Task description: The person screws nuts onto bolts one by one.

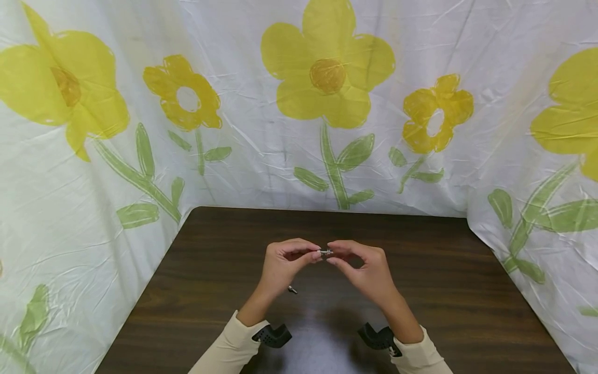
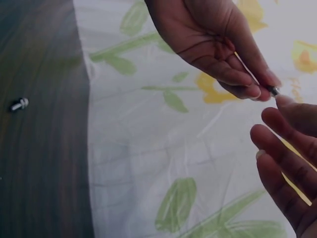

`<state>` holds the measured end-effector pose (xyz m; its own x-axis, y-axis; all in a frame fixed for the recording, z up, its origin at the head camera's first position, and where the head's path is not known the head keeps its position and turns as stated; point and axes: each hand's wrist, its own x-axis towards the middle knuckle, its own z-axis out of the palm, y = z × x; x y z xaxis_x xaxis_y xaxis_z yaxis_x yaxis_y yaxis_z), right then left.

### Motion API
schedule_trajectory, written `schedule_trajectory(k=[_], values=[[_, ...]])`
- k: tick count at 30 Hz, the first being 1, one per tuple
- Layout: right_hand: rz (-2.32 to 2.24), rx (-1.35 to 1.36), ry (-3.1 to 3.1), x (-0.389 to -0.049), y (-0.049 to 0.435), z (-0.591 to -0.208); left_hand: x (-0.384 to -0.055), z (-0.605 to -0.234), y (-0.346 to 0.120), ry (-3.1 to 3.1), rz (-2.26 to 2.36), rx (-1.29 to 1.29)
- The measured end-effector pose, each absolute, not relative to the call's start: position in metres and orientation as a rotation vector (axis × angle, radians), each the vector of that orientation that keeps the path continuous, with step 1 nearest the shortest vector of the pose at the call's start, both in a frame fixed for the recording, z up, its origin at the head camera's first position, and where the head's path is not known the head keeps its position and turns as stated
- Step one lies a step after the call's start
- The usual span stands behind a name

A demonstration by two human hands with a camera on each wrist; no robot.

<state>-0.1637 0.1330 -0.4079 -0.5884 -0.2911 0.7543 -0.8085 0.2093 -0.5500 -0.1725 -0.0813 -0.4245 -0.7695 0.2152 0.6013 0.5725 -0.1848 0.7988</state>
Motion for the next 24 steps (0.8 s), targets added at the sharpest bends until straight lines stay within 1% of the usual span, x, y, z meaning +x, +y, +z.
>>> schedule_trajectory(k=[12,24], values=[[1.412,1.006,-1.975,-0.1625,0.1325,-0.4079,-0.1726,-0.4246,-0.0799,-1.799,-2.057,-0.946],[1.425,0.997,-2.081,-0.1627,0.1326,-0.4102,-0.1716,-0.4236,-0.0785,-1.826,-2.015,-0.934]])
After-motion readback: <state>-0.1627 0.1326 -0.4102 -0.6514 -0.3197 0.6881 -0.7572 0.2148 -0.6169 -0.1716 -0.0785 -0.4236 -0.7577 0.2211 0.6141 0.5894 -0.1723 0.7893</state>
